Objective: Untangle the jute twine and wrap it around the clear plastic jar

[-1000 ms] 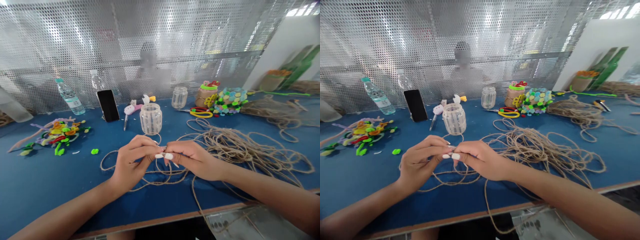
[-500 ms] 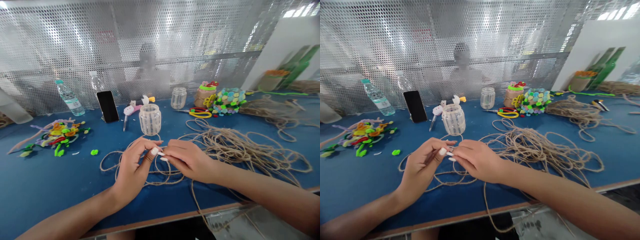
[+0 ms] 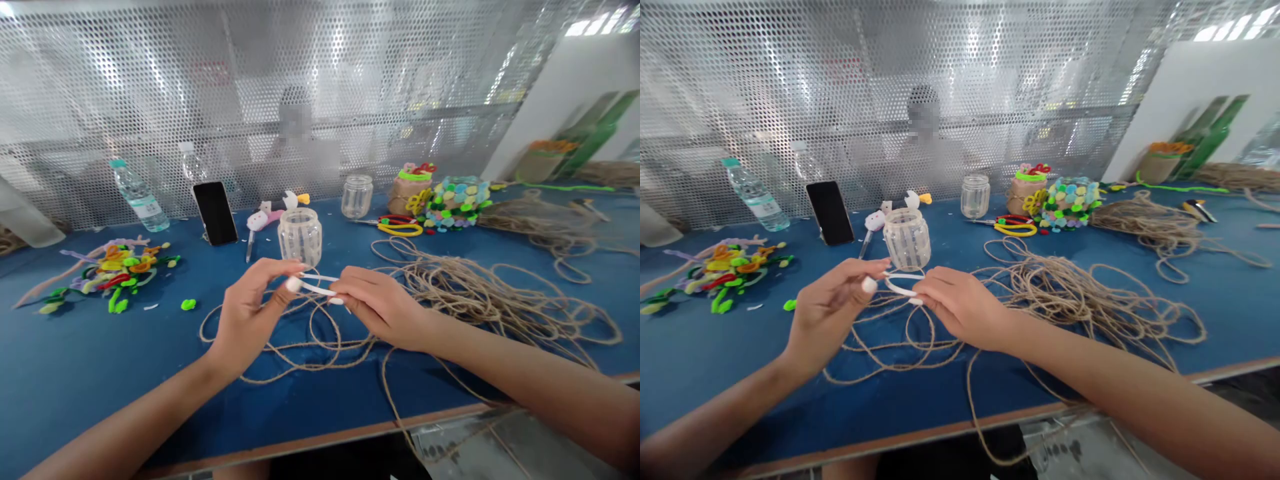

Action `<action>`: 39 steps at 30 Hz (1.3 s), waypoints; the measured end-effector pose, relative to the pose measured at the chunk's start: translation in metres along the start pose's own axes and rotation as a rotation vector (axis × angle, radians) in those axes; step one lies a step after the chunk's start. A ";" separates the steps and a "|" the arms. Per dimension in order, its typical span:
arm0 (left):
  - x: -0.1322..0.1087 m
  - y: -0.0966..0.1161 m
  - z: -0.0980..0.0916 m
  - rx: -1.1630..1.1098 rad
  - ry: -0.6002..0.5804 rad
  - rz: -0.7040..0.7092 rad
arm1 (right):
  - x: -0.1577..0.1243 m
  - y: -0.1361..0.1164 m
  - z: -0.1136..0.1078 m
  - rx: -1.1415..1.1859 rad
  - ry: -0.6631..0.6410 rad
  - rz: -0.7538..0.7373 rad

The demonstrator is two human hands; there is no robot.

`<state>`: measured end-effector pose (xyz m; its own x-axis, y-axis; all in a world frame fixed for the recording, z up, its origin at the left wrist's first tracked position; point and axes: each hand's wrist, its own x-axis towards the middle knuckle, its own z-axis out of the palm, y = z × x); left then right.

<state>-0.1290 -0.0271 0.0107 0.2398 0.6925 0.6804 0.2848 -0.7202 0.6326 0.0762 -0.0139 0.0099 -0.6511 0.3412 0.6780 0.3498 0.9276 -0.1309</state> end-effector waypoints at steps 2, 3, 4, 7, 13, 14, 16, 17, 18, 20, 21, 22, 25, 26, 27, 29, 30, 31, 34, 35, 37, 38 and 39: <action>0.000 0.000 -0.001 0.168 -0.088 0.174 | 0.000 0.001 0.001 -0.005 0.004 -0.017; 0.000 0.000 -0.002 0.246 -0.105 0.249 | 0.000 0.001 0.001 -0.005 -0.003 -0.024; 0.000 0.000 -0.002 0.318 -0.099 0.306 | 0.000 0.000 0.001 -0.002 -0.014 -0.028; -0.001 0.000 -0.002 0.455 -0.070 0.408 | 0.000 -0.004 0.000 0.029 -0.051 -0.029; -0.005 0.002 -0.002 0.405 -0.063 0.419 | -0.001 -0.008 0.000 0.114 -0.078 -0.001; -0.006 0.003 -0.002 0.387 -0.040 0.420 | -0.001 -0.008 0.000 0.131 -0.078 0.008; -0.007 0.005 -0.001 0.364 -0.003 0.427 | -0.001 -0.008 0.000 0.175 -0.085 0.034; -0.008 0.006 -0.001 0.359 0.013 0.433 | -0.001 -0.008 0.000 0.200 -0.087 0.047; -0.008 0.007 0.000 0.358 0.028 0.438 | -0.001 -0.009 0.000 0.227 -0.090 0.063; -0.008 0.010 0.000 0.352 0.054 0.460 | 0.000 -0.011 -0.001 0.289 -0.091 0.105; -0.008 0.011 0.001 0.342 0.072 0.482 | 0.000 -0.012 -0.002 0.326 -0.092 0.138; -0.008 0.012 0.001 0.330 0.089 0.505 | 0.001 -0.014 -0.002 0.367 -0.098 0.183; -0.008 0.015 0.001 0.311 0.111 0.520 | 0.002 -0.016 -0.002 0.469 -0.127 0.318; -0.008 0.016 0.001 0.316 0.103 0.506 | 0.003 -0.016 -0.002 0.475 -0.123 0.330; -0.008 0.016 0.001 0.326 0.093 0.487 | 0.002 -0.017 -0.002 0.460 -0.112 0.313; -0.008 0.015 0.001 0.346 0.071 0.466 | 0.002 -0.017 -0.002 0.380 -0.067 0.211; -0.007 0.014 0.001 0.361 0.064 0.471 | 0.001 -0.017 -0.002 0.328 -0.040 0.150; -0.007 0.013 0.001 0.384 0.061 0.482 | 0.001 -0.016 -0.001 0.275 -0.011 0.096; -0.007 0.009 0.002 0.473 0.072 0.505 | 0.000 -0.017 -0.002 0.153 0.074 0.002; -0.008 0.009 0.003 0.496 0.087 0.493 | 0.000 -0.017 -0.002 0.132 0.096 -0.007; -0.009 0.009 0.004 0.485 0.124 0.428 | 0.001 -0.019 -0.002 0.114 0.113 0.003; -0.009 0.010 0.005 0.452 0.142 0.393 | 0.001 -0.020 -0.003 0.118 0.107 0.026; -0.010 0.011 0.006 0.411 0.154 0.363 | 0.001 -0.020 -0.003 0.130 0.097 0.056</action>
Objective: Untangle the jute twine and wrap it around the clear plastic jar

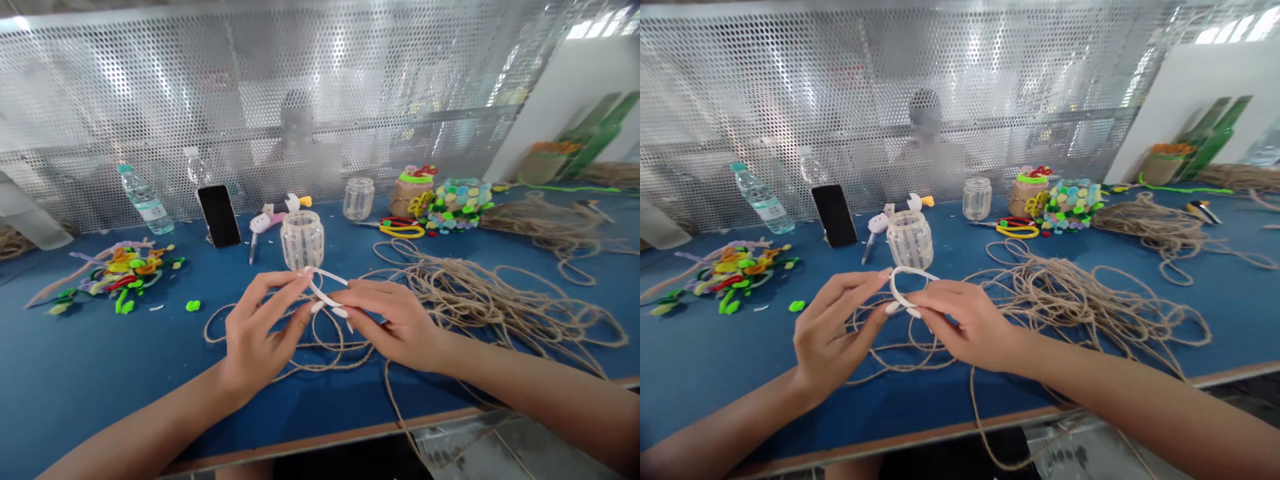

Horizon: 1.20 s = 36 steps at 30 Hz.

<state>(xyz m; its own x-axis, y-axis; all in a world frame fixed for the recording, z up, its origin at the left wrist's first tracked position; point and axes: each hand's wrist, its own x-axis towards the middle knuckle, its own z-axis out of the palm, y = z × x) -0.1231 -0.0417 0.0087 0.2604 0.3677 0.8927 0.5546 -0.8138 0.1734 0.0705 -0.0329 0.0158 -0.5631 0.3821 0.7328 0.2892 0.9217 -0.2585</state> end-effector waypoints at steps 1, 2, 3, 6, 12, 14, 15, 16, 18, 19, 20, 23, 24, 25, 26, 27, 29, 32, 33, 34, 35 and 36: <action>0.000 0.001 0.000 -0.039 0.004 -0.023 | 0.000 -0.001 0.000 0.016 -0.012 0.033; -0.001 0.003 0.001 -0.071 0.000 -0.033 | 0.000 -0.001 0.000 0.036 -0.025 0.066; -0.001 0.004 0.001 -0.094 -0.010 -0.033 | 0.000 -0.002 0.000 0.061 -0.040 0.092; -0.003 0.008 0.003 -0.117 -0.046 -0.031 | 0.000 -0.002 0.001 0.150 -0.094 0.121; -0.004 0.012 0.004 -0.098 -0.042 0.024 | 0.001 0.000 0.008 0.211 -0.108 0.095; -0.004 0.010 0.004 -0.073 -0.043 0.068 | 0.001 0.000 0.010 0.175 -0.086 0.094; -0.004 0.009 0.004 -0.062 -0.041 0.089 | 0.001 0.000 0.011 0.162 -0.080 0.093; -0.004 0.007 0.004 -0.053 -0.036 0.108 | 0.000 0.000 0.011 0.159 -0.080 0.088; -0.004 0.005 0.003 -0.037 -0.018 0.134 | -0.001 0.001 0.011 0.181 -0.091 0.069; -0.004 0.004 0.002 -0.028 -0.011 0.144 | -0.001 0.001 0.011 0.196 -0.098 0.060; -0.003 0.004 0.002 -0.019 -0.017 0.158 | -0.001 0.001 0.012 0.208 -0.101 0.052; -0.003 0.004 -0.001 -0.020 -0.067 0.198 | -0.001 0.001 0.012 0.205 -0.093 0.042; -0.003 0.004 -0.002 -0.030 -0.080 0.199 | -0.001 0.001 0.011 0.200 -0.089 0.043; -0.003 0.004 -0.002 -0.040 -0.089 0.195 | -0.001 0.001 0.011 0.197 -0.084 0.043; -0.003 0.004 -0.003 -0.047 -0.092 0.189 | 0.000 0.000 0.011 0.198 -0.081 0.044; -0.002 0.004 -0.003 -0.053 -0.092 0.182 | 0.000 0.000 0.010 0.201 -0.083 0.045; 0.000 0.003 -0.003 -0.065 -0.098 0.169 | 0.001 0.000 0.009 0.217 -0.097 0.040; 0.004 0.000 -0.005 -0.064 -0.076 0.108 | 0.001 0.000 0.005 0.219 -0.119 0.050; 0.006 -0.001 -0.005 -0.057 -0.066 0.084 | 0.001 0.000 0.004 0.213 -0.118 0.061; 0.007 -0.002 -0.006 -0.049 -0.059 0.070 | 0.001 0.000 0.003 0.208 -0.118 0.073; 0.007 -0.002 -0.007 -0.040 -0.057 0.067 | 0.002 0.000 0.002 0.206 -0.117 0.084; 0.007 -0.003 -0.007 -0.029 -0.064 0.079 | 0.002 0.000 0.002 0.211 -0.118 0.089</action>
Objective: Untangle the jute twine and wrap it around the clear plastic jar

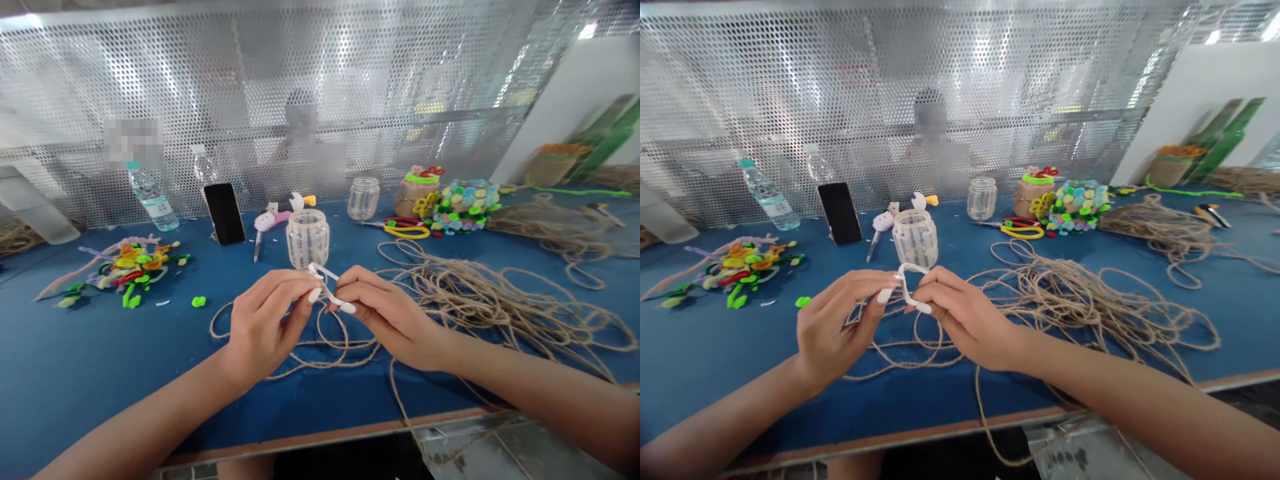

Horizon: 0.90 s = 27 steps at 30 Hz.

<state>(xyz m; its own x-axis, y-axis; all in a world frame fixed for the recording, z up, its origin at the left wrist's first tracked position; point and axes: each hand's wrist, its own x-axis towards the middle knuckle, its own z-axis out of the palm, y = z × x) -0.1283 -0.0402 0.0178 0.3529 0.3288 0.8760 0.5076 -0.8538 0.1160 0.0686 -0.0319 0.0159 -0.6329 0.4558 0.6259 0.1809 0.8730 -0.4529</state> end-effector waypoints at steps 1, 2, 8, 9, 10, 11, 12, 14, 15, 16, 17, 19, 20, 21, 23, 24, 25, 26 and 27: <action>0.000 0.000 0.000 0.015 -0.011 0.024 | 0.000 0.000 -0.001 0.006 -0.002 0.001; 0.000 0.000 -0.001 0.035 -0.023 0.056 | 0.000 0.000 -0.001 0.010 -0.006 -0.002; 0.003 0.002 -0.001 0.064 -0.054 0.191 | 0.001 -0.001 0.000 0.028 -0.037 0.053; 0.004 0.002 -0.001 0.053 -0.055 0.198 | 0.001 -0.001 0.000 0.049 -0.043 0.077; 0.005 0.003 -0.002 0.044 -0.053 0.195 | 0.001 -0.001 0.000 0.072 -0.052 0.097; 0.006 0.003 -0.003 0.035 -0.052 0.185 | 0.001 -0.001 0.000 0.090 -0.061 0.110; 0.006 0.004 -0.005 0.025 -0.053 0.171 | 0.001 -0.001 0.000 0.101 -0.065 0.113; 0.007 0.005 -0.008 0.004 -0.050 0.129 | 0.001 -0.001 -0.002 0.104 -0.056 0.118; 0.008 0.006 -0.010 -0.005 -0.048 0.102 | 0.001 -0.002 -0.003 0.106 -0.040 0.133; 0.008 0.006 -0.012 -0.008 -0.041 0.070 | 0.001 -0.001 -0.004 0.111 -0.018 0.158; 0.009 0.007 -0.014 -0.009 -0.030 0.032 | 0.002 -0.001 -0.006 0.123 0.013 0.190; 0.010 0.008 -0.015 -0.028 -0.017 -0.041 | 0.003 0.002 -0.008 0.194 0.108 0.237; 0.010 0.008 -0.015 -0.053 -0.016 -0.062 | 0.003 0.003 -0.009 0.249 0.165 0.245; 0.011 0.008 -0.014 -0.087 -0.021 -0.071 | 0.004 0.006 -0.010 0.305 0.218 0.245; 0.015 0.008 -0.009 -0.186 -0.051 -0.073 | 0.006 0.010 -0.012 0.401 0.280 0.240; 0.018 0.009 -0.006 -0.238 -0.064 -0.079 | 0.007 0.012 -0.013 0.436 0.289 0.238; 0.023 0.009 -0.003 -0.283 -0.072 -0.093 | 0.008 0.014 -0.015 0.462 0.288 0.238; 0.028 0.008 0.001 -0.322 -0.076 -0.117 | 0.008 0.015 -0.017 0.485 0.289 0.238; 0.034 0.008 0.004 -0.353 -0.069 -0.147 | 0.008 0.015 -0.020 0.500 0.304 0.235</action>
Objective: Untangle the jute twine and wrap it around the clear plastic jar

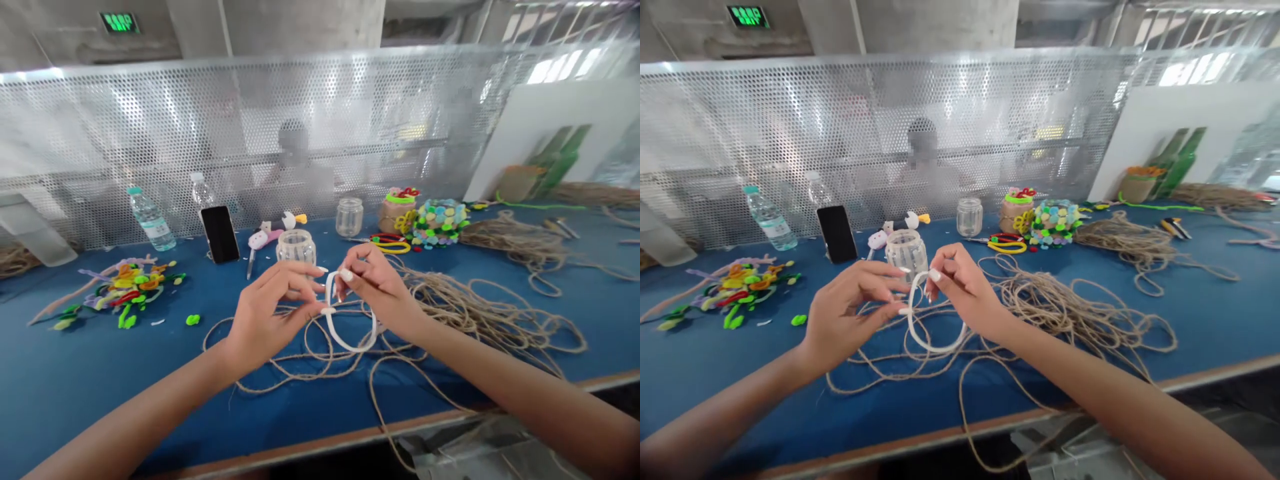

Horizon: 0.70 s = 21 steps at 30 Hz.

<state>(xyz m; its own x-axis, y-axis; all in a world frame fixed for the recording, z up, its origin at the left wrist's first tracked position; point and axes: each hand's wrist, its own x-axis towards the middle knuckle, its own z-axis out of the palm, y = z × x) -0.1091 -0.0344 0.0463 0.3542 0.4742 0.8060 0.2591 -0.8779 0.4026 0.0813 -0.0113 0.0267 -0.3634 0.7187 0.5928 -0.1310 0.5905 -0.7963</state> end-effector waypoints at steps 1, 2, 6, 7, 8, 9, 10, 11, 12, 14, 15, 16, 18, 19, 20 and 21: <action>0.007 -0.001 0.002 -0.023 0.023 -0.030 | 0.001 -0.001 -0.003 0.001 0.019 -0.009; 0.014 -0.001 0.005 -0.032 0.053 -0.057 | 0.001 -0.003 -0.007 -0.026 0.034 -0.026; 0.040 -0.004 0.015 -0.006 0.138 -0.099 | 0.003 -0.010 -0.020 -0.242 0.042 -0.037; 0.044 -0.003 0.019 0.005 0.145 -0.089 | 0.003 -0.010 -0.022 -0.259 0.038 -0.015; 0.049 -0.003 0.024 0.021 0.152 -0.070 | 0.003 -0.010 -0.023 -0.248 0.041 0.005; 0.052 -0.002 0.030 0.049 0.161 -0.039 | 0.004 -0.010 -0.024 -0.220 0.040 0.020; 0.056 0.000 0.036 0.093 0.173 -0.002 | 0.004 -0.009 -0.024 -0.183 0.031 0.030; 0.059 0.001 0.041 0.147 0.180 0.035 | 0.005 -0.009 -0.024 -0.141 0.019 0.038; 0.063 0.003 0.046 0.195 0.181 0.063 | 0.005 -0.008 -0.025 -0.100 0.017 0.044; 0.070 0.005 0.052 0.230 0.174 0.082 | 0.007 -0.007 -0.029 -0.048 0.038 0.045; 0.074 0.006 0.053 0.218 0.174 0.074 | 0.009 -0.007 -0.032 -0.050 0.058 0.036; 0.077 0.006 0.053 0.197 0.180 0.063 | 0.010 -0.006 -0.035 -0.073 0.081 0.022; 0.083 0.007 0.049 0.171 0.201 0.040 | 0.014 -0.004 -0.043 -0.151 0.128 0.009; 0.084 0.007 0.046 0.171 0.215 0.027 | 0.015 -0.004 -0.047 -0.189 0.149 0.010; 0.085 0.007 0.042 0.177 0.230 0.011 | 0.016 -0.003 -0.049 -0.219 0.166 0.014; 0.085 0.007 0.039 0.186 0.248 -0.006 | 0.016 -0.003 -0.051 -0.240 0.175 0.018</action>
<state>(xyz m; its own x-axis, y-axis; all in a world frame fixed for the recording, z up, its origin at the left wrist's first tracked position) -0.0416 0.0022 0.1011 0.1282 0.4285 0.8944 0.4287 -0.8372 0.3396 0.1228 0.0171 0.0446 -0.1963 0.7698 0.6074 0.1033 0.6322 -0.7679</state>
